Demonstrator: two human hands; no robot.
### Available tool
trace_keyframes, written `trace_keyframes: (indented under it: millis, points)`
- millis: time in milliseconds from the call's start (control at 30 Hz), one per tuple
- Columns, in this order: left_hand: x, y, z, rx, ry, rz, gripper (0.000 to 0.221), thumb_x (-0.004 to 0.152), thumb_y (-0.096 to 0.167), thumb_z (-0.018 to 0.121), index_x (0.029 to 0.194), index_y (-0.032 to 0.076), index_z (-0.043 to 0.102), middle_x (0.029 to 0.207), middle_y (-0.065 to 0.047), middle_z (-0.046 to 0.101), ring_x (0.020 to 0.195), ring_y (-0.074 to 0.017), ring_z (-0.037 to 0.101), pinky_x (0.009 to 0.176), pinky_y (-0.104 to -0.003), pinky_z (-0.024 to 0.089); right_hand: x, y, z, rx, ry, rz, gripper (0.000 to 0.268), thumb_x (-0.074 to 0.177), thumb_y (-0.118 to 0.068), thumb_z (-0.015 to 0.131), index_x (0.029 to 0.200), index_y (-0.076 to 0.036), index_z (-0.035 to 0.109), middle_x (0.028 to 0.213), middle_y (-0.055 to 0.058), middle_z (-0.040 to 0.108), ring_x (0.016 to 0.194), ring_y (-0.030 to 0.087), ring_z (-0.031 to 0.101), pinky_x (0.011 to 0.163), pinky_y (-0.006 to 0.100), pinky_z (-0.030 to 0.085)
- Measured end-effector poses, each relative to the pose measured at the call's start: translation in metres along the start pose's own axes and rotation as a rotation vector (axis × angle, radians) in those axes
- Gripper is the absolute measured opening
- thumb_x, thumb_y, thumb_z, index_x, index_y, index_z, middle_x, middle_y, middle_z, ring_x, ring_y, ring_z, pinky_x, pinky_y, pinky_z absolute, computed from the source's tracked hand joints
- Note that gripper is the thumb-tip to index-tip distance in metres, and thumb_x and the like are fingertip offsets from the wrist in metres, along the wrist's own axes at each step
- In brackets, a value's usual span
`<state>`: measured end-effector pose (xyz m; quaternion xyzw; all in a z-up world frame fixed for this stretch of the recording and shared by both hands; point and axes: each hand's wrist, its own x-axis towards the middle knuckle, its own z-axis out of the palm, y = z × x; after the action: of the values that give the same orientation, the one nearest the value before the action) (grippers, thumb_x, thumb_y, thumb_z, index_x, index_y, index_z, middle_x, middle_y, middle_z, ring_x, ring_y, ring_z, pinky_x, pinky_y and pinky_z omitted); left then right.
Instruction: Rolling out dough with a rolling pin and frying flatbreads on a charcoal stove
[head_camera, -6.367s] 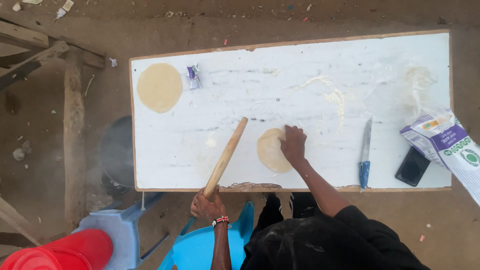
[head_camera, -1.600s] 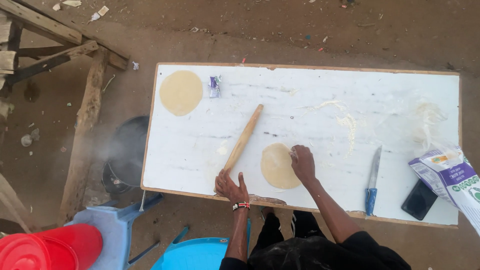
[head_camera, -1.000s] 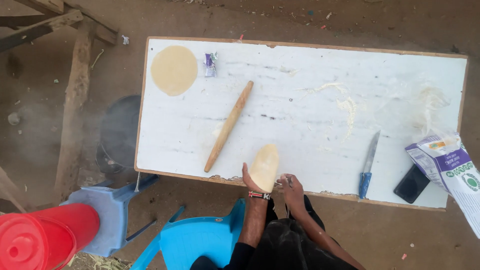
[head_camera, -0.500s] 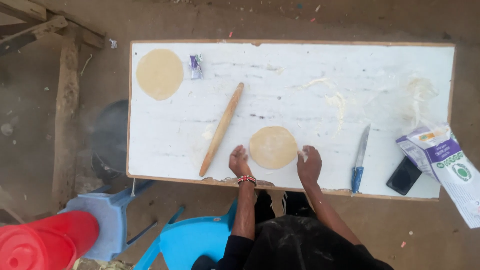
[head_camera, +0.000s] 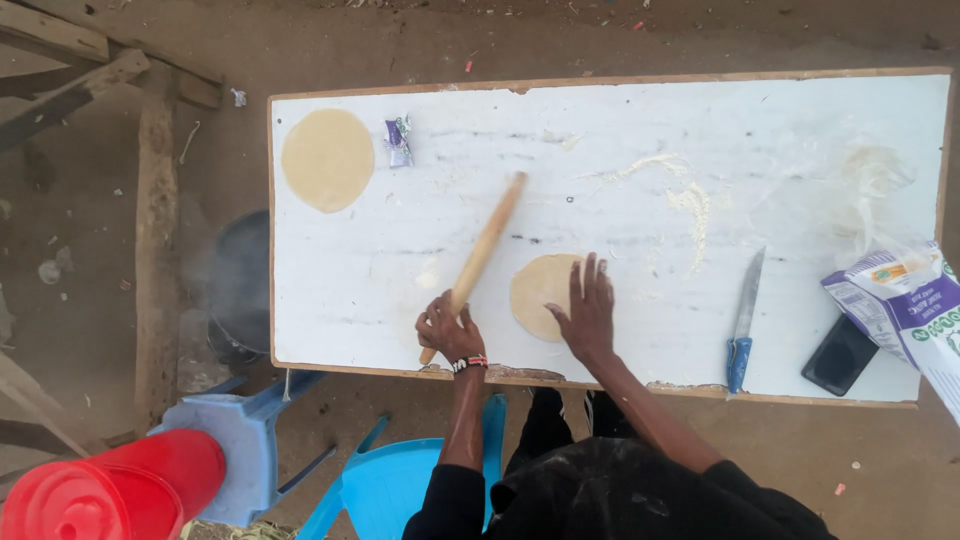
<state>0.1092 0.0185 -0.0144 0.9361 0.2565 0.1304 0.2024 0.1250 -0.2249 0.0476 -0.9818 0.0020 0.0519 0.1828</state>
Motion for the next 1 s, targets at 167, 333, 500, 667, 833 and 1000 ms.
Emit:
trace_keyframes:
  millis: [167,333,500,667,833,1000]
  points:
    - [-0.049,0.036,-0.033,-0.134,-0.216,0.345,0.049,0.079,0.025,0.089,0.125,0.030,0.075,0.120,0.006,0.066,0.131,-0.0271,0.047,0.112,-0.051,0.032,-0.015,0.070,-0.027,-0.100,0.240,-0.156,0.107,0.083,-0.055,0.078,0.170,-0.010,0.033,0.178,0.024,0.020,0.160,0.048,0.021,0.122,0.062,0.031]
    - [-0.062,0.049,-0.049,-0.087,-0.271,0.418,0.056,0.101,0.044,0.061,0.152,0.020,0.058,0.166,-0.009,0.049,0.155,-0.0383,0.037,0.117,-0.055,0.031,-0.021,0.105,-0.021,-0.155,-0.078,-0.095,0.097,0.095,-0.078,0.040,0.172,-0.022,0.025,0.180,0.012,0.018,0.164,0.041,0.015,0.128,0.062,0.022]
    - [0.015,0.074,0.003,0.112,-0.132,0.267,0.066,0.104,0.053,0.049,0.160,0.018,0.049,0.172,-0.013,0.039,0.160,-0.0426,0.027,0.121,-0.062,0.023,0.088,0.072,-0.017,-0.173,0.043,-0.074,0.103,0.096,-0.085,0.028,0.171,-0.014,0.030,0.179,0.016,0.021,0.162,0.046,0.019,0.126,0.064,0.026]
    - [0.080,0.073,0.033,0.058,-0.156,0.178,0.071,0.106,0.051,0.049,0.165,0.013,0.041,0.176,-0.017,0.029,0.163,-0.0460,0.018,0.125,-0.068,0.017,0.145,0.031,-0.034,-0.061,-0.056,0.121,0.101,0.101,-0.079,0.040,0.173,-0.011,0.018,0.181,0.014,0.009,0.166,0.037,0.010,0.135,0.056,0.014]
    - [-0.032,0.047,-0.011,0.113,-0.157,0.303,0.071,0.101,0.059,0.040,0.161,0.022,0.048,0.176,-0.011,0.032,0.161,-0.0441,0.023,0.119,-0.065,0.024,0.016,0.087,0.010,-0.157,0.337,-0.184,0.098,0.097,-0.083,0.030,0.164,-0.015,0.049,0.173,0.022,0.037,0.157,0.048,0.035,0.118,0.059,0.036]
    - [-0.076,0.047,-0.023,0.097,-0.207,0.289,0.072,0.101,0.059,0.044,0.161,0.020,0.048,0.175,-0.011,0.034,0.161,-0.0424,0.024,0.122,-0.064,0.018,-0.027,0.113,0.005,-0.142,0.257,-0.218,0.099,0.089,-0.080,0.053,0.161,-0.012,0.053,0.170,0.017,0.046,0.154,0.042,0.043,0.119,0.055,0.038]
